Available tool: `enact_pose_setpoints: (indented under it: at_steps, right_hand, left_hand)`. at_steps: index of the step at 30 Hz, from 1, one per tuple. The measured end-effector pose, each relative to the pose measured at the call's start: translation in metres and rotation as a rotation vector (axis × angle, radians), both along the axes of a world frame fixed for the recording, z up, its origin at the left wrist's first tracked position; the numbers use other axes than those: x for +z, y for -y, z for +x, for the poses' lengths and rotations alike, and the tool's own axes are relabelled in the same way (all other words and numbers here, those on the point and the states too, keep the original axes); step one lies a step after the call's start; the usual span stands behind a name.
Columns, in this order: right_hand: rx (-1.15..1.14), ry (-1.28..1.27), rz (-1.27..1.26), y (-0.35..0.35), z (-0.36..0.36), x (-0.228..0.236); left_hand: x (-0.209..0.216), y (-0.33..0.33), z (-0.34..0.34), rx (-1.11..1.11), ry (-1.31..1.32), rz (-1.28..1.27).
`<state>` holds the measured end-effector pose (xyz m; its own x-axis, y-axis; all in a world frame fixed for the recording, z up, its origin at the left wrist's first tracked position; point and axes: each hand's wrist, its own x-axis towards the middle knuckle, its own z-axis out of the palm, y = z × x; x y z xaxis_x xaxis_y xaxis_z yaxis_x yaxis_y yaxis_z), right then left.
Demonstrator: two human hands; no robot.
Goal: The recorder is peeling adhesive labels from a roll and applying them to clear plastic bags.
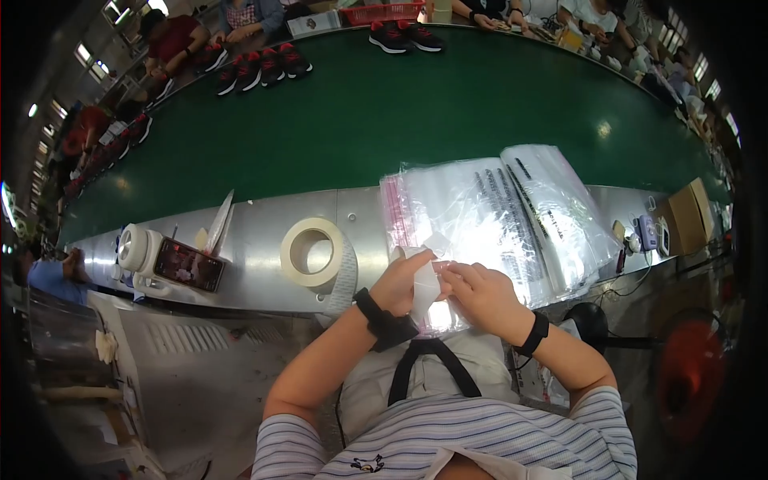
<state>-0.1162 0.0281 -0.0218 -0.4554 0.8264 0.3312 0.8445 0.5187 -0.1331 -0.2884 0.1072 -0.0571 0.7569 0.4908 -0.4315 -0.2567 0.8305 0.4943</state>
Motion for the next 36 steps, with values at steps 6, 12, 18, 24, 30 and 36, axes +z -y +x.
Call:
enact_pose_setpoints:
  at_steps: [6, 12, 18, 24, 30, 36]
  right_hand:
    - [-0.205, -0.308, -0.184, -0.006, -0.009, 0.009]
    - [-0.357, -0.364, -0.223, -0.025, -0.014, 0.003]
    - [-0.339, -0.308, -0.196, -0.033, -0.004, -0.006]
    - [-0.274, -0.558, -0.318, -0.036, -0.001, 0.006]
    - [-0.355, -0.921, -0.567, -0.041, 0.024, -0.015]
    - [-0.467, -1.071, -0.425, -0.034, 0.047, -0.009]
  left_hand:
    - [-0.012, 0.001, 0.008, 0.079, -0.046, 0.059]
    - [-0.001, -0.007, 0.006, 0.057, -0.151, 0.112]
    - [0.019, -0.010, 0.013, 0.038, -0.237, 0.161]
    - [0.012, -0.018, 0.024, 0.231, -0.355, 0.237]
    - [0.005, -0.014, 0.025, 0.258, -0.277, 0.327]
    - [-0.015, -0.019, 0.029, 0.289, -0.294, 0.411]
